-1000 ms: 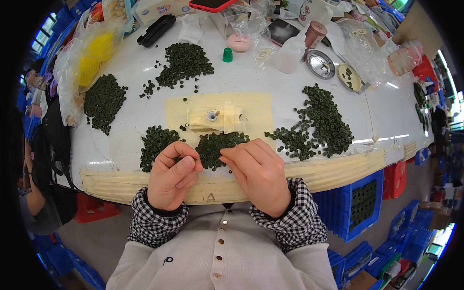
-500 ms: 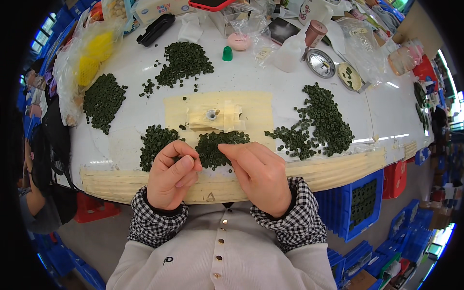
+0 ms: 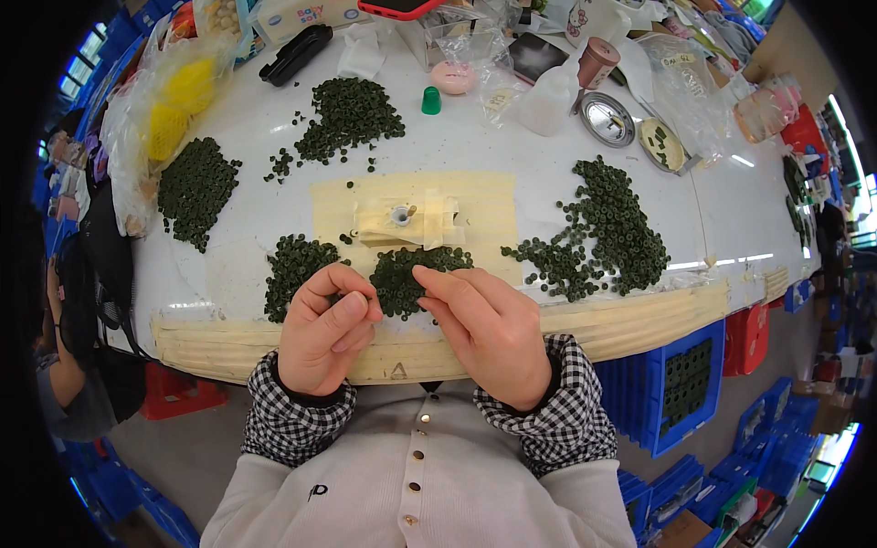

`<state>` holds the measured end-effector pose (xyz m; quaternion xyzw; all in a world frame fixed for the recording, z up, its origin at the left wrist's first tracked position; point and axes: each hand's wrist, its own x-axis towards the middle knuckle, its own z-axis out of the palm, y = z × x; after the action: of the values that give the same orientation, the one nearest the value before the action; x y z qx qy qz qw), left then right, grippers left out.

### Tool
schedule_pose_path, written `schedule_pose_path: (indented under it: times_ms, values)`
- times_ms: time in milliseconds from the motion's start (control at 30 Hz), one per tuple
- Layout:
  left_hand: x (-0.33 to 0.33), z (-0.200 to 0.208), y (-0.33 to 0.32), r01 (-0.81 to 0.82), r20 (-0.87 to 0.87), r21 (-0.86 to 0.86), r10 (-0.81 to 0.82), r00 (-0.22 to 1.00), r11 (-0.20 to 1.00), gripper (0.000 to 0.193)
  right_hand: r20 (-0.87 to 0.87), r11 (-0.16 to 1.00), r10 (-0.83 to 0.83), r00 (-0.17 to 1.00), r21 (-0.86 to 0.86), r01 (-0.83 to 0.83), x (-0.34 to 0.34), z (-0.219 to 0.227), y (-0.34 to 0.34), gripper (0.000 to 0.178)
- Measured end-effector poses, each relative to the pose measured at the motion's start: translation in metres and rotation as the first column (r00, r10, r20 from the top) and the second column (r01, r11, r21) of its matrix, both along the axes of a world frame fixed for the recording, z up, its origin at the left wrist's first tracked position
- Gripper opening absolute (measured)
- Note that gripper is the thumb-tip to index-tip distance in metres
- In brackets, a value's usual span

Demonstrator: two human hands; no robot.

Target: Manual assembly and sorting of small green plastic toy components at a factory workbench.

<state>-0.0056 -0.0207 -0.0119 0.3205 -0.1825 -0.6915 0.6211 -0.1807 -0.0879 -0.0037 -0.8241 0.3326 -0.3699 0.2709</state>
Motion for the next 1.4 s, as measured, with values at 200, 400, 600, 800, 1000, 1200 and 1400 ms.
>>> schedule_pose_path:
  times_ms: [200, 400, 600, 800, 1000, 1200, 1400]
  values:
    - [0.000, 0.000, 0.000, 0.003, 0.001, -0.005, -0.003, 1.000, 1.000, 0.012, -0.032, 0.999, 0.008, 0.999, -0.039, -0.009, -0.001, -0.001, 0.000, 0.018]
    - [0.000, 0.001, 0.000, 0.002, 0.012, 0.007, -0.002, 1.000, 1.000, 0.012, -0.042, 0.994, -0.019, 0.999, -0.107, 0.014, 0.000, -0.004, -0.001, 0.017]
    - [0.000, 0.000, 0.000, 0.009, 0.014, -0.010, -0.009, 1.000, 1.000, 0.013, -0.008, 0.997, -0.022, 1.000, -0.078, 0.021, 0.000, -0.004, 0.000, 0.017]
    - [0.000, 0.000, 0.000, 0.032, 0.038, -0.011, -0.031, 0.999, 0.999, 0.013, -0.019, 1.000, -0.014, 1.000, 0.012, 0.014, -0.001, 0.000, 0.001, 0.016]
    - [0.000, -0.001, 0.000, 0.026, 0.050, -0.017, -0.025, 0.998, 1.000, 0.013, 0.037, 1.000, -0.009, 0.999, 0.013, 0.009, -0.001, 0.000, -0.001, 0.015]
    - [-0.001, 0.000, 0.000, 0.023, 0.065, -0.011, -0.023, 0.998, 1.000, 0.012, 0.193, 0.945, 0.052, 0.980, 0.307, -0.111, -0.009, 0.006, -0.003, 0.019]
    - [-0.001, 0.001, -0.001, 0.029, 0.073, -0.003, -0.029, 0.997, 1.000, 0.012, 0.393, 0.707, -0.023, 0.919, 0.657, -0.264, -0.011, 0.012, 0.002, 0.021]
